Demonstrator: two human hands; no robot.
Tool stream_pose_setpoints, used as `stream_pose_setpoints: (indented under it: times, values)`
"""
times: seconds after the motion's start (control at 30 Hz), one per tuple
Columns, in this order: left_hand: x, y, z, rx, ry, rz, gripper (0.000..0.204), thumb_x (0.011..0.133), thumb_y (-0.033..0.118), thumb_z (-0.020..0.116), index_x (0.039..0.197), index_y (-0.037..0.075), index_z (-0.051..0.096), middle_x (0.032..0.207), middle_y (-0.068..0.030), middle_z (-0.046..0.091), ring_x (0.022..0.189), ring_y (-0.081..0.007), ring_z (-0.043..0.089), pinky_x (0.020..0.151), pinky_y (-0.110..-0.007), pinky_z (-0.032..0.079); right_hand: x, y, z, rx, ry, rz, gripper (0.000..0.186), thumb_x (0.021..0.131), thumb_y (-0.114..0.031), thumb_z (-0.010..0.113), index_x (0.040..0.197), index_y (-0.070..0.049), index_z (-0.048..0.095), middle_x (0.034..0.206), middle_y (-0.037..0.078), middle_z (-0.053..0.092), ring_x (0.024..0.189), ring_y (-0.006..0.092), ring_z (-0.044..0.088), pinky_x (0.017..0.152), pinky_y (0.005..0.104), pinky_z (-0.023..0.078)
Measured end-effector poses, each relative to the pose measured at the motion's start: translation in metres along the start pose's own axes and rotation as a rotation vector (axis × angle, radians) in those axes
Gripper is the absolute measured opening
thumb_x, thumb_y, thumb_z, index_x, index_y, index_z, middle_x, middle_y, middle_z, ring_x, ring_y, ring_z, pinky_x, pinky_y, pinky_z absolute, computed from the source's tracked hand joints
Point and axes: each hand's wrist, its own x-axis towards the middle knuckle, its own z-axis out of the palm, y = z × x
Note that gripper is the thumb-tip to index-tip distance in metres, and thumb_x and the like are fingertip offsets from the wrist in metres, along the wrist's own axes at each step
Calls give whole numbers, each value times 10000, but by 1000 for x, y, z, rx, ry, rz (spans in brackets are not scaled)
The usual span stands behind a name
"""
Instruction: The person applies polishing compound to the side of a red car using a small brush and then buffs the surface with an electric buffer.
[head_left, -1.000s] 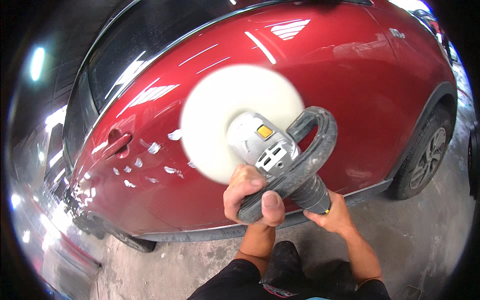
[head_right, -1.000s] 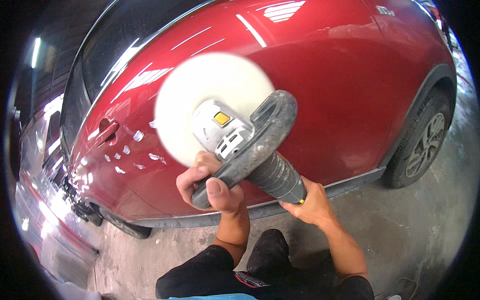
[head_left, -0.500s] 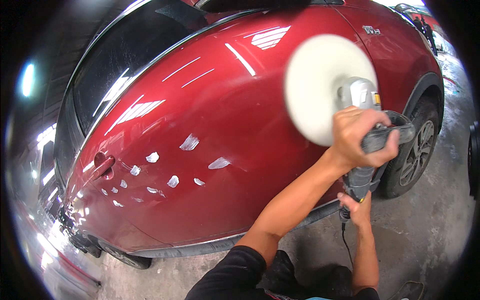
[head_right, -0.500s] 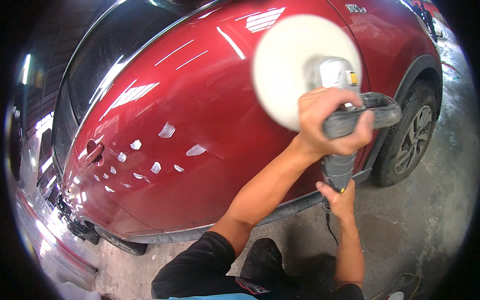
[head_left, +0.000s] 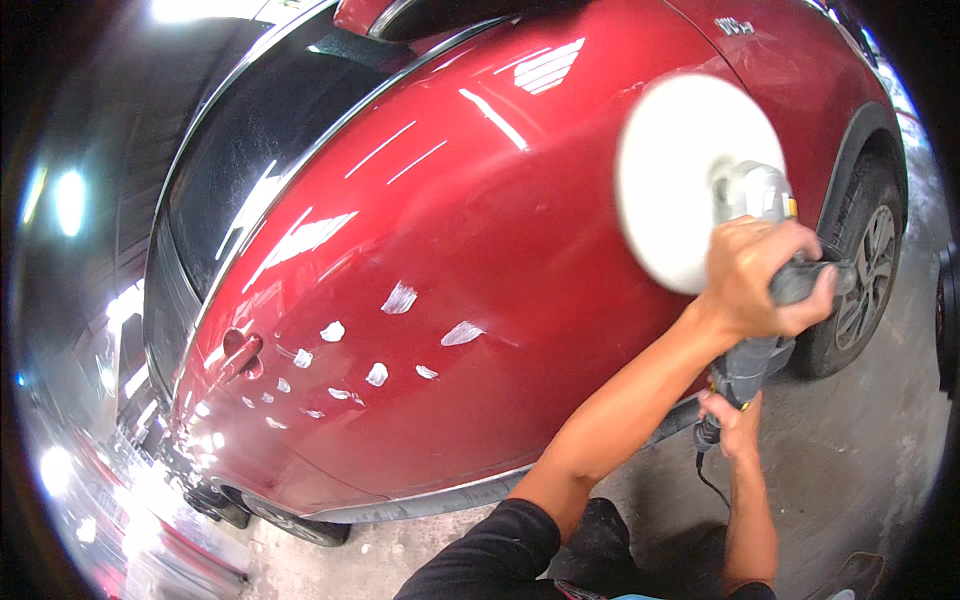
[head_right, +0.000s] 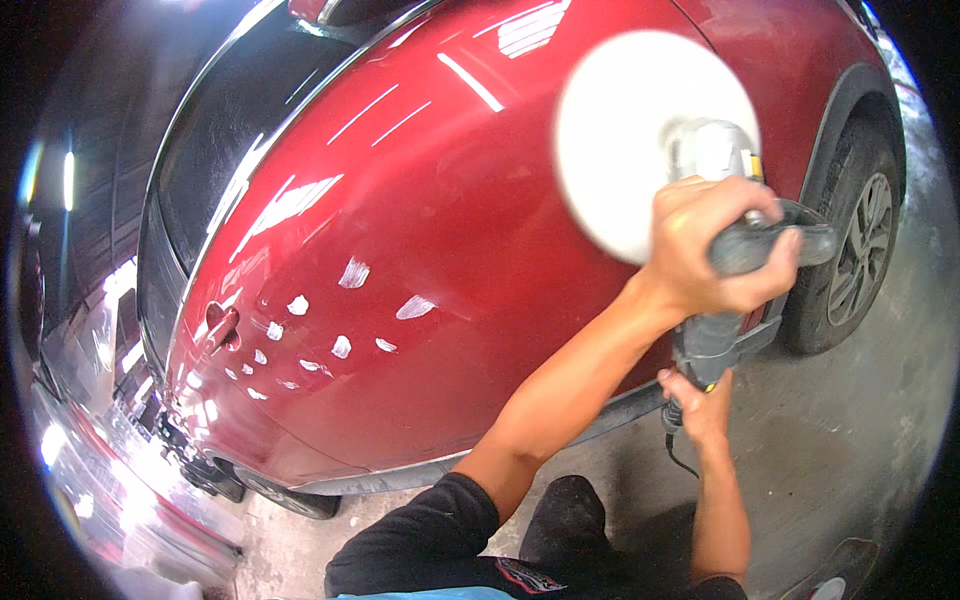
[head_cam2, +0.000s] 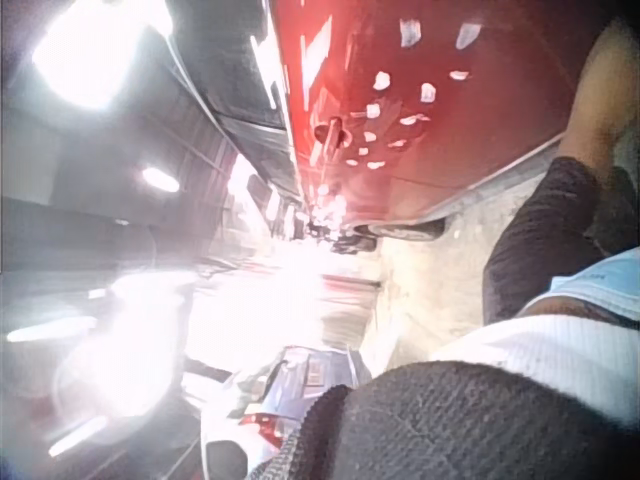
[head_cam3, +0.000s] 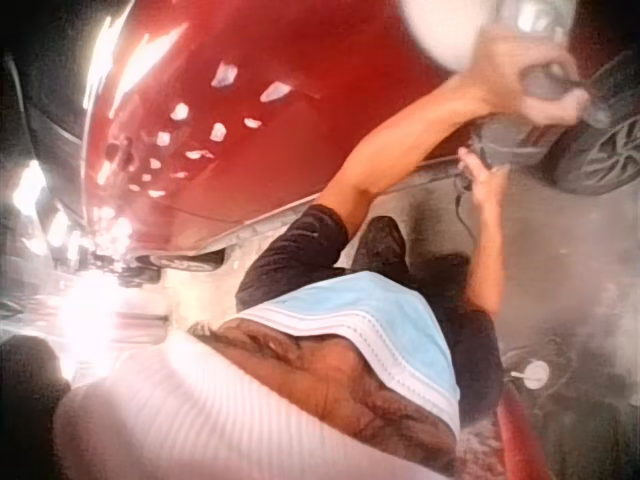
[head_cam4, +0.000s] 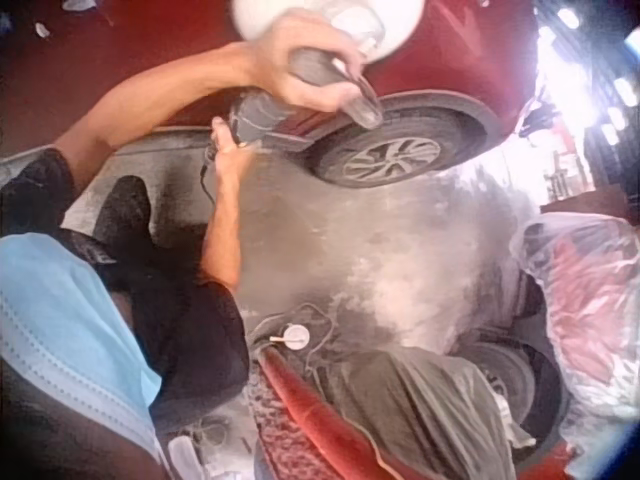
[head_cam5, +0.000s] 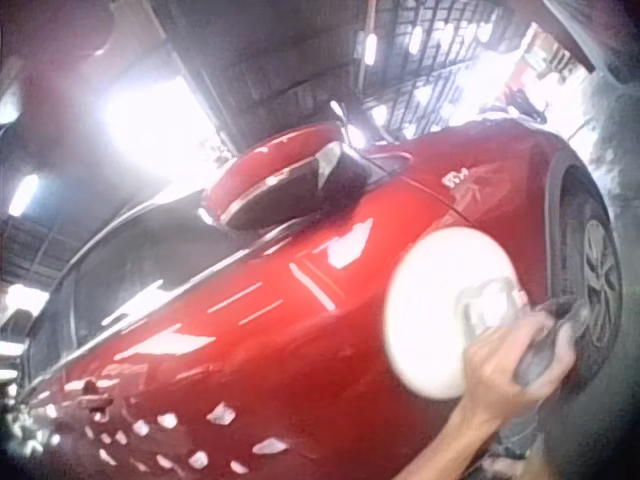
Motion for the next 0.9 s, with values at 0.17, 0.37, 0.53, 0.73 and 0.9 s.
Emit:
stream_pose_setpoints:
  times: [0.17, 0.37, 0.53, 0.73, 0.9]
  values:
    - [-27, 44, -112, 201, 13, 10, 268, 692, 184, 766, 841, -6, 648, 739, -116, 669, 664, -225, 654, 669, -376, 530, -27, -3, 48, -297, -210, -84, 412, 683, -239, 840, 972, 3, 675, 894, 105, 727, 820, 206, 678, 769, 373, 536]
    - [-65, 87, -176, 469, 504, 47, 280, 856, 287, 509, 907, 11, 489, 600, -119, 487, 578, -204, 521, 610, -359, 444, -28, -27, 76, -486, -532, -110, 459, 675, -206, 818, 1059, -13, 656, 927, 234, 717, 929, 389, 708, 830, 431, 549]
    - [-56, 89, -163, 523, 589, 40, 306, 827, 289, 504, 945, 7, 496, 553, -79, 422, 493, -194, 480, 499, -349, 401, -25, -36, 65, -564, -637, -90, 463, 675, -234, 820, 1048, -14, 657, 896, 221, 719, 919, 391, 708, 820, 451, 546]
    - [-41, 46, -112, 132, 345, -71, 290, 875, 227, 682, 985, 23, 508, 664, -76, 539, 618, -176, 501, 633, -346, 439, -12, -35, 32, -491, -345, -132, 446, 661, -168, 839, 1024, 17, 657, 897, 222, 723, 894, 356, 725, 814, 407, 550]
    - [-12, 10, -38, 110, 169, 52, 205, 646, 131, 764, 793, 39, 655, 661, -64, 655, 536, -188, 628, 550, -302, 491, -10, -28, 2, -340, -131, 18, 366, 696, -189, 824, 957, 20, 673, 844, 90, 713, 798, 197, 679, 757, 350, 530]
